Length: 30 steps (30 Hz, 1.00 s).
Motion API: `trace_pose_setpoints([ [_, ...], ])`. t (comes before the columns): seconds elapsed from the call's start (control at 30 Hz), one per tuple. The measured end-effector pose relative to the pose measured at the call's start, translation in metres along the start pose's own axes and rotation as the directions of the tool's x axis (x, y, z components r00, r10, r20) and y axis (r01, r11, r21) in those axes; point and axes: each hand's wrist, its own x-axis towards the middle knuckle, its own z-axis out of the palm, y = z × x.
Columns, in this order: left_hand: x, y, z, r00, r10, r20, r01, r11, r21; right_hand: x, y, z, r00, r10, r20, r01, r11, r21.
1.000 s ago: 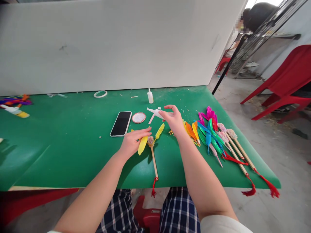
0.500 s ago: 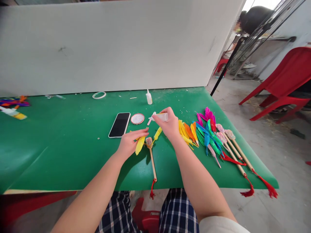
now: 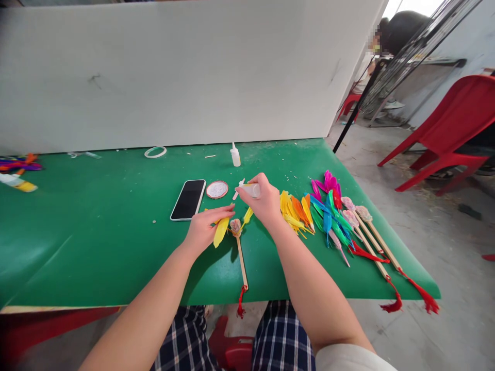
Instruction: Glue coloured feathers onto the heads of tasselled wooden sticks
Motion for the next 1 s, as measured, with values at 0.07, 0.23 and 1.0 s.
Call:
trace_pose_setpoints([
  [0.07,0.0001,-0.0003,0.0000,1.000,0.002,0.001,-0.002,1.000,-0.001,-0.0005,0.0005,0.0012,1.000,-0.013,-0.024,0.013,1.000,-0.013],
  [0.23,0.0001,0.0000,0.0000,1.000,-0.004,0.005,0.004,1.000,0.005,-0.0016,0.0013,0.0037,0.999,-0.034,-0.022,0.034,0.999,-0.035],
  [1.0,0.0006,-0.0003,0.0009,1.000,-0.018,0.022,0.018,1.000,-0.006,-0.0020,0.0053,0.0088,0.987,-0.162,0.019,0.163,0.974,-0.158],
])
